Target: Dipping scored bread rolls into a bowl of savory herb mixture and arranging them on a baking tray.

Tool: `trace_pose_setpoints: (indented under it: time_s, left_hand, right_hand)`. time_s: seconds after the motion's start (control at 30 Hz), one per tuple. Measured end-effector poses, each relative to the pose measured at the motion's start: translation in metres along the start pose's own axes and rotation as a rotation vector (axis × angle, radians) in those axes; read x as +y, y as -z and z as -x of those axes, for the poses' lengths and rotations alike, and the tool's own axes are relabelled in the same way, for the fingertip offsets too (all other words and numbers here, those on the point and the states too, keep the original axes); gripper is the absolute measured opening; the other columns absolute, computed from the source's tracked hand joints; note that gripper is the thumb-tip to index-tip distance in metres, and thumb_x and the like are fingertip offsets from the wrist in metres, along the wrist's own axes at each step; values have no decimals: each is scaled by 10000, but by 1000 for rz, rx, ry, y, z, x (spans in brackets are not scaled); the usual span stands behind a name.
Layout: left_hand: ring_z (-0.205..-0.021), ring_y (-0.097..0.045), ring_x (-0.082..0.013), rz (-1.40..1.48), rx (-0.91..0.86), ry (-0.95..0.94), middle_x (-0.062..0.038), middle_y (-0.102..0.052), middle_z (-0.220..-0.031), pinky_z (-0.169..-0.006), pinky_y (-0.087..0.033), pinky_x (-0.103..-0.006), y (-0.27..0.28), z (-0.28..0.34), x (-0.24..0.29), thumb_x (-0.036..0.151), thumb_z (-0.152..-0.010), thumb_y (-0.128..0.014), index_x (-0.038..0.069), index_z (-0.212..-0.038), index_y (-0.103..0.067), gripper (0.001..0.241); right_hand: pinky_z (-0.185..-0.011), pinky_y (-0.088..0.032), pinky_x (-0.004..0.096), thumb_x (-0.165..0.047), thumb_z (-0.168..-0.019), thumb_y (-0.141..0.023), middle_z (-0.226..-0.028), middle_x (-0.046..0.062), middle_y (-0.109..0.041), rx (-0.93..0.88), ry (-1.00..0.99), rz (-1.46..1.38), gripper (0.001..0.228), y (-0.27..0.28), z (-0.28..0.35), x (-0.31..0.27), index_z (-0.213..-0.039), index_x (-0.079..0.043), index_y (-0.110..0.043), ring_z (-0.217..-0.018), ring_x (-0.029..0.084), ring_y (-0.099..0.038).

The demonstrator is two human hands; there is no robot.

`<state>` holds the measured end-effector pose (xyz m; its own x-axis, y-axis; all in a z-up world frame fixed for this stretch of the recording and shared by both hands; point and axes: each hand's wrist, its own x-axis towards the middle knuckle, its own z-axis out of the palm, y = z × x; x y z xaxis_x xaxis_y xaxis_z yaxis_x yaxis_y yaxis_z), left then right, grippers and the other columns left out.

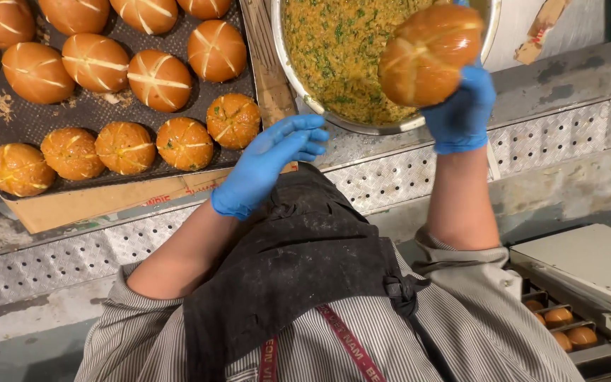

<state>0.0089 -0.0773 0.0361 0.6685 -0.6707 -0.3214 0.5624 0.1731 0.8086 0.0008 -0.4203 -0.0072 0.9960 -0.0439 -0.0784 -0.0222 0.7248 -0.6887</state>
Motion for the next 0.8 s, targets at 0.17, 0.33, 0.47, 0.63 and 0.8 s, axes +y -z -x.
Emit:
trace_pose_setpoints:
  time_s: [0.17, 0.33, 0.47, 0.63, 0.8]
  left_hand:
    - [-1104, -654, -189, 61, 128, 64, -106, -665, -1259, -999, -540, -346, 27, 12, -27, 255, -1078, -507, 2, -1419, -552, 427]
    - [-1093, -655, -195, 123, 175, 82, -111, -662, -1228, -1005, -541, -344, 33, 27, -31, 238, -1081, -515, -12, -1407, -564, 414]
    - [-1088, -656, -188, 80, 277, 89, -101, -673, -1230, -995, -533, -334, 35, 40, -26, 231, -1051, -527, -1, -1389, -567, 411]
    - [-1086, -657, -186, 131, 354, 108, -99, -671, -1209, -992, -524, -335, 38, 52, -25, 241, -1050, -538, -3, -1376, -572, 408]
    - [-1084, -656, -184, 163, 386, 88, -93, -686, -1200, -990, -526, -326, 46, 62, -26, 250, -1046, -539, 8, -1373, -587, 409]
  right_hand:
    - [-1140, -511, 487, -359, -893, -748, -1472, 126, -454, -128, -30, 1075, 747, 2, -33, 29, -1568, -176, -486, -1348, 350, -501]
    - [-1037, -512, 544, -546, -872, -830, -1382, 203, -492, -338, -82, 1924, 805, -19, -64, 56, -1551, -233, -531, -1267, 428, -539]
    - [-918, -520, 574, -498, -721, -838, -1485, 232, -456, -728, 7, 2173, 928, -4, -90, 59, -1560, -258, -525, -1255, 500, -511]
    - [-987, -531, 563, -469, -762, -804, -1543, 229, -445, -661, -370, 2234, 922, -41, -93, 57, -1610, -329, -472, -1269, 482, -561]
    - [-949, -529, 585, -632, -743, -834, -1487, 266, -490, -608, -294, 2306, 983, -32, -94, 53, -1568, -228, -484, -1241, 512, -560]
